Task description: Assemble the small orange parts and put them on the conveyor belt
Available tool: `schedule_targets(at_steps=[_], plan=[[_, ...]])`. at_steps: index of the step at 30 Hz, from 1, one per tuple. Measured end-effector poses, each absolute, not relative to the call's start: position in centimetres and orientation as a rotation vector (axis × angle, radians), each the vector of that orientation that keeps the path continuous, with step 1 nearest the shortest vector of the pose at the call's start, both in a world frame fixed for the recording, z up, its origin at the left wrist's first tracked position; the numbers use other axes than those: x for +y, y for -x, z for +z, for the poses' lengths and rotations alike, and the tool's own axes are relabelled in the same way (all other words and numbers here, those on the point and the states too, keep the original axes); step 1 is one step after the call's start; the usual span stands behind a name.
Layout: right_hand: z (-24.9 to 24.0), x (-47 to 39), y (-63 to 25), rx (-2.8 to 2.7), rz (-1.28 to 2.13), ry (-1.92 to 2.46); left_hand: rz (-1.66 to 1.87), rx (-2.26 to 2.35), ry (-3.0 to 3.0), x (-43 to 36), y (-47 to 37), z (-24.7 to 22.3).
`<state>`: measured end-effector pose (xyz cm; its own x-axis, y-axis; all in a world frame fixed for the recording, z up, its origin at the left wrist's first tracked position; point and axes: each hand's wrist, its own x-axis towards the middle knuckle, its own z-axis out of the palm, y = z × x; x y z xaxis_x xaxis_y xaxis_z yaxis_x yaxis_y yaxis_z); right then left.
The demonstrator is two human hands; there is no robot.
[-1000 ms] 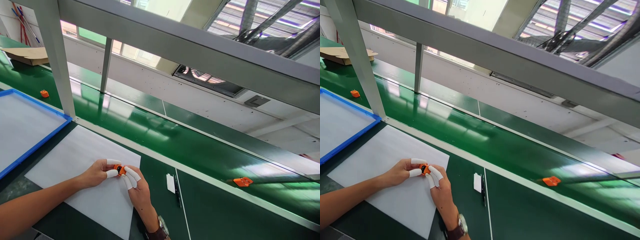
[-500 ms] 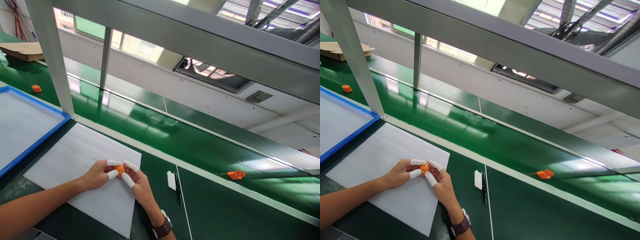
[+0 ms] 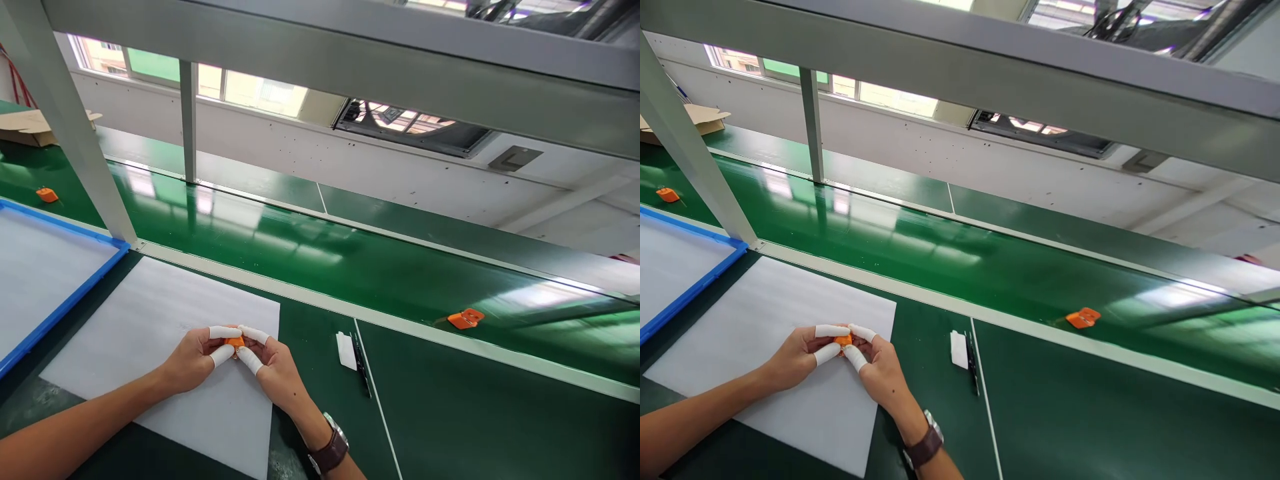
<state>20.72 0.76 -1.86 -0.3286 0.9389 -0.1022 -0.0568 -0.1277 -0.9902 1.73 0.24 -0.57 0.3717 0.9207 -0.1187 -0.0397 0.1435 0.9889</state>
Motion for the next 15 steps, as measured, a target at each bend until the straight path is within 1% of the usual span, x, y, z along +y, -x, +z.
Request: schedule_targets(at_steps=[3,5,6,8,11,13,15], plan=[[-2.2,0.8,-20.9,-1.339,1.545,1.036,0.853,0.993,-1.201,0.5,-1.7,-0.5],[-2.4,0.9,-21.4,-1.413,1.436,1.063,0.847,1.017,-1.181,0.7,-1.6,-0.4],[-2.5,1.1,-21.7,-1.481,1.327,1.091,0.843,1.024,-1.162,0.8,-1.6,-0.3],[-2.7,1.4,-22.3,-1.644,0.997,1.132,0.825,1.030,-1.118,0.9,-1.4,-0.2],[-3.1,2.0,-23.1,-1.860,0.519,1.072,0.790,1.011,-1.082,0.9,-1.1,-0.2],[-3.4,2.3,-23.2,-1.981,0.344,1.031,0.790,0.991,-1.079,0.8,-1.1,-0.4],[-3.7,2.5,-23.1,-2.074,0.249,1.039,0.809,1.012,-1.089,0.6,-1.3,-0.7]])
